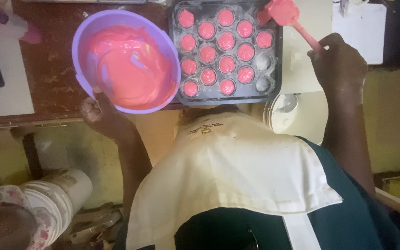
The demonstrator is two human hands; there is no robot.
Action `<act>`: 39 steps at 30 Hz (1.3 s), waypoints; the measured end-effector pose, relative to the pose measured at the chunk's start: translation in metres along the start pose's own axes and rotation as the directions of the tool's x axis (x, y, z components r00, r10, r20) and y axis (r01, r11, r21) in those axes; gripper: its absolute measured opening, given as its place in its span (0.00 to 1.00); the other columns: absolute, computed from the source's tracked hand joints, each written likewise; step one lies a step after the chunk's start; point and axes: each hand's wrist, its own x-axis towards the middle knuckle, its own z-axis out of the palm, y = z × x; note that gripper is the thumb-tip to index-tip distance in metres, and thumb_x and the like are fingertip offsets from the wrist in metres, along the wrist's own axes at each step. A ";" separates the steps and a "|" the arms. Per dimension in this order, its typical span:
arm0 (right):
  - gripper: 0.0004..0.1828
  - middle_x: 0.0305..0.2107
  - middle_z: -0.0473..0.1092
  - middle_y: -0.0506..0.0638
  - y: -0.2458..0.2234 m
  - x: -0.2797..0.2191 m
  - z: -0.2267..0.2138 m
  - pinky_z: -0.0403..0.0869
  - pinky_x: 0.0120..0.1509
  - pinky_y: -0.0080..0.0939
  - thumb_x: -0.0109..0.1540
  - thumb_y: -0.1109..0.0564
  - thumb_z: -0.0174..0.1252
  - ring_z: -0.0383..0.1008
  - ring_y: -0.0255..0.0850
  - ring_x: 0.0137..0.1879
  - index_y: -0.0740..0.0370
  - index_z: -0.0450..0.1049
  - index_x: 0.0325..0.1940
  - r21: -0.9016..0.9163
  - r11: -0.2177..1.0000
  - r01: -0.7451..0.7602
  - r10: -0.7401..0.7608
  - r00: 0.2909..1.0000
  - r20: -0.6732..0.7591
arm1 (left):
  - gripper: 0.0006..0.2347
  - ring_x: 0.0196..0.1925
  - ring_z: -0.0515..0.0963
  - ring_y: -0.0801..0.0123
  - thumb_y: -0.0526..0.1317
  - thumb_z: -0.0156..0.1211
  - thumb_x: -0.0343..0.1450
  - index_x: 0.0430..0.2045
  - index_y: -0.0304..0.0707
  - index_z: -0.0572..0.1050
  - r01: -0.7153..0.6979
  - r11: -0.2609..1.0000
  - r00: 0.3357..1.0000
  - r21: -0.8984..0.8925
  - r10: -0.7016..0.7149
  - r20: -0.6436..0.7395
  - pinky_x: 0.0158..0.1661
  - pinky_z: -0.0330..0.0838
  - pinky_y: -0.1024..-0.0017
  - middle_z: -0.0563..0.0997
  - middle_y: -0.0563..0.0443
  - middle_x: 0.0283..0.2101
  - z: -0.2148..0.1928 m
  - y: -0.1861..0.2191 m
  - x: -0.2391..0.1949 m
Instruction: The person uses a pink spatula to scoop pink batter from a purple bowl and fills the cups of a muffin tray. The camera angle is high and overhead, often obscuring the hands and the tray as the person works.
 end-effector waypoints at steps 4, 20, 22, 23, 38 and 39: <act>0.18 0.41 0.83 0.56 -0.004 -0.003 -0.004 0.76 0.40 0.63 0.80 0.42 0.59 0.82 0.63 0.43 0.56 0.83 0.60 -0.054 0.998 -0.017 0.018 1.000 0.004 | 0.17 0.36 0.78 0.69 0.53 0.68 0.72 0.28 0.40 0.74 0.128 0.991 0.991 0.036 -0.126 -0.047 0.40 0.77 0.65 0.77 0.57 0.31 -0.001 0.032 -0.001; 0.23 0.35 0.79 0.61 0.002 -0.008 0.003 0.70 0.35 0.64 0.84 0.51 0.42 0.76 0.63 0.39 0.65 0.80 0.50 0.002 1.000 -0.012 0.011 0.978 0.208 | 0.17 0.35 0.79 0.70 0.53 0.70 0.71 0.26 0.42 0.72 0.154 0.939 0.988 -0.308 -0.144 0.055 0.42 0.79 0.65 0.77 0.58 0.30 0.007 0.077 -0.014; 0.23 0.38 0.81 0.58 0.006 -0.008 0.007 0.72 0.35 0.64 0.83 0.53 0.40 0.78 0.61 0.40 0.61 0.83 0.59 0.035 0.999 0.010 -0.016 0.985 0.172 | 0.17 0.36 0.79 0.70 0.53 0.71 0.71 0.27 0.42 0.71 0.131 0.939 0.991 -0.317 -0.123 0.045 0.42 0.80 0.65 0.77 0.57 0.31 0.010 0.071 -0.014; 0.22 0.36 0.80 0.53 0.005 -0.008 0.005 0.73 0.34 0.59 0.82 0.55 0.40 0.77 0.53 0.33 0.59 0.83 0.57 0.115 0.993 -0.028 0.006 0.983 0.185 | 0.18 0.35 0.78 0.70 0.54 0.71 0.70 0.26 0.43 0.71 0.147 0.947 0.989 -0.285 -0.140 0.043 0.40 0.78 0.65 0.75 0.58 0.30 0.012 0.072 -0.015; 0.16 0.36 0.76 0.49 0.002 -0.053 -0.040 0.70 0.38 0.46 0.85 0.55 0.47 0.72 0.41 0.38 0.58 0.82 0.59 0.465 0.868 0.172 -0.171 0.984 -0.045 | 0.16 0.35 0.80 0.75 0.58 0.70 0.69 0.30 0.49 0.74 0.196 0.967 0.975 -0.164 -0.174 0.138 0.36 0.78 0.73 0.81 0.61 0.33 0.044 0.087 -0.040; 0.16 0.40 0.77 0.51 -0.002 -0.056 -0.046 0.69 0.33 0.46 0.83 0.66 0.47 0.73 0.43 0.39 0.60 0.82 0.61 0.407 0.885 0.225 -0.232 0.972 -0.032 | 0.16 0.33 0.81 0.76 0.56 0.74 0.69 0.29 0.49 0.75 0.177 0.943 0.978 -0.280 -0.136 0.160 0.34 0.79 0.75 0.83 0.60 0.32 0.048 0.084 -0.044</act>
